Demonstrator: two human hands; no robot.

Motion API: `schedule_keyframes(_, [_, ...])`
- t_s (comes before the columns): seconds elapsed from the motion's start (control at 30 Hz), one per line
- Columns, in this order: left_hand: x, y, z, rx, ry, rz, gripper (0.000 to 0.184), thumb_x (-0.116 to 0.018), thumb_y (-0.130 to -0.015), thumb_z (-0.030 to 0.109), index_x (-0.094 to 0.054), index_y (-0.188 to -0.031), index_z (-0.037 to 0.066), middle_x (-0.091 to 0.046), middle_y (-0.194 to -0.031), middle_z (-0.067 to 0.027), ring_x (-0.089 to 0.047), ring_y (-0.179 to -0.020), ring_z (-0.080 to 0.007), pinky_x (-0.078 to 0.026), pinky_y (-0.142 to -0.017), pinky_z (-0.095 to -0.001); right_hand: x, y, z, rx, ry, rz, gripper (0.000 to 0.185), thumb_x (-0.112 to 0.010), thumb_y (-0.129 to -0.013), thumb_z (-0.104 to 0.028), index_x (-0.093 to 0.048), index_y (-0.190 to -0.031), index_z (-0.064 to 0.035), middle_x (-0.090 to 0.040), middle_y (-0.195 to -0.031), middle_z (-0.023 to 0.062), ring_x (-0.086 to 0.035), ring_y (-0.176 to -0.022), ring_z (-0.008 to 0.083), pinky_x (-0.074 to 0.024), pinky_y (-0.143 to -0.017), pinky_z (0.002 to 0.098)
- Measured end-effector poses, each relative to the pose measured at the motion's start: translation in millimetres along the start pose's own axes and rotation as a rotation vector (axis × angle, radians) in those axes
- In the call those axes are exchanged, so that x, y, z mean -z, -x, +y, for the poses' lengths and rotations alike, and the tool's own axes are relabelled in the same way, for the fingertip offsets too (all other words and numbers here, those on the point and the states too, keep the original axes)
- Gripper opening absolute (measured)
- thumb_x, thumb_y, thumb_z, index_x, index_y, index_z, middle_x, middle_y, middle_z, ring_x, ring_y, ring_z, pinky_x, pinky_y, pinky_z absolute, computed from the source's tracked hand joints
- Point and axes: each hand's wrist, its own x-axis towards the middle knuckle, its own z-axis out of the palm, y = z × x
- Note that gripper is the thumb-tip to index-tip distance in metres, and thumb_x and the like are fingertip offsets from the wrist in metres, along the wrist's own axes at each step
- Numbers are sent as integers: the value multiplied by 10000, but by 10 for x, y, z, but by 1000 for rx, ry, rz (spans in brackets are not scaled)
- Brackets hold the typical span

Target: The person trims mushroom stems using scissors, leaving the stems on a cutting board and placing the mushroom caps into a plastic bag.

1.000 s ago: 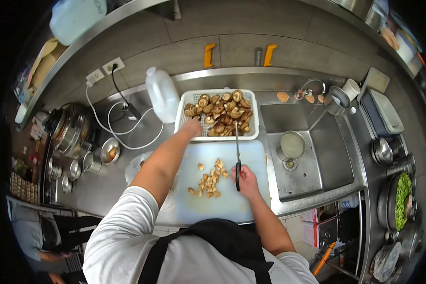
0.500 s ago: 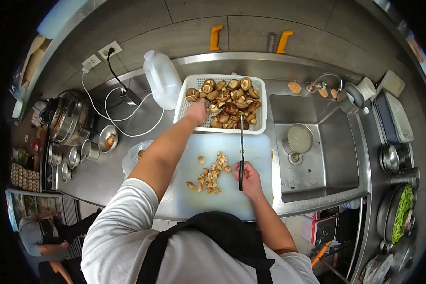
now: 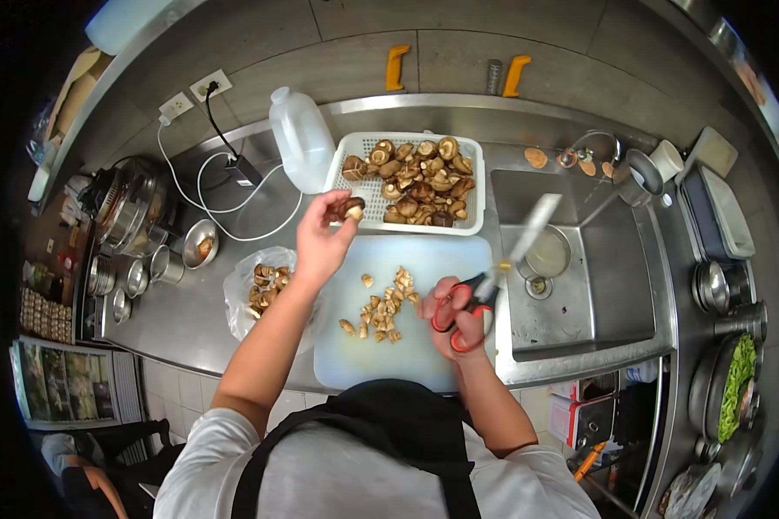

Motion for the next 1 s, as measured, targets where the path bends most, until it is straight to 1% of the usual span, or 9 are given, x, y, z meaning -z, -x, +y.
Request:
schedule_keyframes(0.07, [25,242,71,-55,50,24,415,-689,-894,-113,-613,-1283,9,-703,-1196,-71,-671,-1081,-135,-546,-962,-295,-909,-192,-321,86,-143,-458,183,-743,-871,-112,-688,-1038,-163,-586,-1117,-45,-593,-845,155,-395,-893,406])
schedule_keyframes(0.1, [-11,347,84,-112,104,50,398,-693,-889,-111,-621,-1263,6,-713,-1206,-75,-672,-1107,-134,-546,-964,-289,-1412,-68,-460,131,-177,-364,88,-726,-985,-205,-684,-1024,-139,-611,-1089,-57,-624,-818,122,-405,-926,394])
schedule_keyframes(0.13, [-72,433,119,-114,221,63,388,-684,-901,-118,-618,-1262,8,-708,-1213,-79,-670,-1123,-142,-544,-982,-301,-1717,-50,-618,152,-226,-471,77,-635,-1032,-161,-669,-985,-111,-644,-1044,-31,-647,-755,123,-456,-906,392])
schedule_keyframes(0.17, [-136,516,153,-108,344,70,378,-674,-913,-126,-615,-1261,10,-703,-1219,-83,-669,-1139,-150,-542,-1000,-312,-2025,-114,-546,287,-431,-632,156,-589,-1050,-168,-651,-929,-93,-658,-992,-4,-650,-715,126,-513,-769,341])
schedule_keyframes(0.4, [-411,860,393,16,497,-30,425,-654,-945,-148,-544,-1319,22,-662,-1245,-91,-669,-1192,-195,-559,-988,-322,-2015,497,-1359,440,-76,-642,184,-563,-1054,-159,-643,-912,-73,-655,-986,17,-648,-710,158,-532,-739,365])
schedule_keyframes(0.53, [-427,912,631,228,533,-94,414,-650,-978,-78,-507,-1351,29,-695,-1229,-122,-739,-1052,-237,-606,-868,-337,-2053,546,-1327,468,-55,-702,203,-545,-1057,-153,-637,-901,-60,-653,-983,31,-647,-707,180,-544,-719,380])
schedule_keyframes(0.67, [-384,924,677,337,604,-117,432,-653,-971,-67,-513,-1362,54,-695,-1237,-97,-734,-1047,-224,-601,-841,-321,-2077,545,-1292,478,-41,-778,222,-528,-1059,-146,-631,-890,-46,-651,-979,45,-646,-704,201,-557,-699,396])
schedule_keyframes(0.77, [-364,916,634,374,580,-85,445,-650,-963,-76,-519,-1364,63,-690,-1241,-84,-718,-1079,-222,-593,-862,-319,-2113,540,-1250,482,-35,-834,236,-515,-1061,-142,-627,-882,-36,-649,-976,55,-645,-702,217,-566,-684,408])
schedule_keyframes(1.0, [-336,954,681,466,781,-59,300,-662,-1027,86,-593,-1316,47,-684,-1241,-88,-703,-1118,-240,-590,-927,-353,-2164,441,-993,494,-101,-983,270,-484,-1065,-131,-617,-862,-13,-646,-970,80,-643,-697,255,-587,-649,436])
